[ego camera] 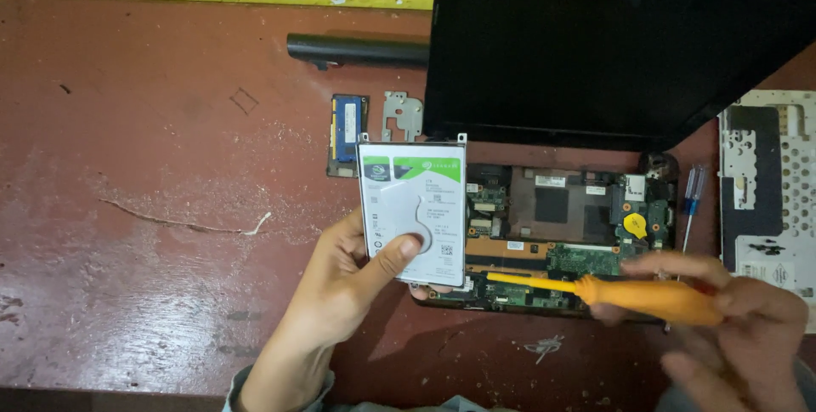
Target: Installing a hard drive into a laptop chassis using a screwdriver.
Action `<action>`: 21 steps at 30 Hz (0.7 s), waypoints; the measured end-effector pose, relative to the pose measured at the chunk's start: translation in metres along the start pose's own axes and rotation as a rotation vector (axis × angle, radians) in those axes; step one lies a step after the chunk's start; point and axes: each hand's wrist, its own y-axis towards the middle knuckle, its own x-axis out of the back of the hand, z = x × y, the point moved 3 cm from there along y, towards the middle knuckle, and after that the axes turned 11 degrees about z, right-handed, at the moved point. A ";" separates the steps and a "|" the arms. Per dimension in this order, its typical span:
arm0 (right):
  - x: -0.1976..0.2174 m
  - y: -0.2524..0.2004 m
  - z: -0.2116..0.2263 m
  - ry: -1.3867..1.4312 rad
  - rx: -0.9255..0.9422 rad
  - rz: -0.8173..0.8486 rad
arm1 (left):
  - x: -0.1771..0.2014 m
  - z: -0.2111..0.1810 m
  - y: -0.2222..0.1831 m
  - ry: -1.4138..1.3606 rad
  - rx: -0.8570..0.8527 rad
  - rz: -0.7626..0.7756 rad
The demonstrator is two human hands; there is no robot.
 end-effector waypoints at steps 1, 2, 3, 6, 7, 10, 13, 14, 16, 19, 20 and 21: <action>-0.001 -0.002 0.002 -0.028 -0.066 -0.038 | 0.000 -0.001 0.000 0.036 0.010 -0.010; -0.002 -0.004 0.004 -0.055 -0.133 -0.073 | 0.000 -0.001 0.000 0.071 0.020 -0.022; -0.004 -0.006 0.000 -0.055 -0.133 -0.072 | 0.000 -0.001 0.000 0.070 0.021 -0.022; -0.007 -0.010 -0.013 -0.101 -0.158 -0.148 | -0.001 -0.001 0.001 -0.001 -0.010 -0.004; -0.006 -0.011 -0.017 -0.134 -0.177 -0.206 | -0.001 -0.001 0.002 0.007 -0.003 -0.004; -0.030 0.022 0.029 -0.265 -0.257 -0.275 | 0.001 0.000 0.003 0.039 0.001 -0.010; -0.031 0.030 0.043 -0.315 -0.259 -0.245 | 0.005 0.003 0.001 0.055 0.005 -0.029; -0.026 0.025 0.039 -0.268 -0.203 -0.208 | 0.006 0.005 0.001 0.043 0.013 -0.041; -0.011 0.017 0.026 -0.345 -0.264 -0.193 | 0.003 0.002 0.003 0.040 0.007 -0.031; -0.016 0.000 -0.001 -0.389 -0.247 -0.354 | 0.002 0.003 0.003 0.043 0.027 -0.045; -0.020 -0.009 -0.010 -0.353 -0.170 -0.534 | 0.002 0.005 0.003 0.050 0.053 -0.066; -0.028 0.013 0.016 -0.353 -0.171 -0.535 | 0.002 0.006 0.003 0.049 0.055 -0.065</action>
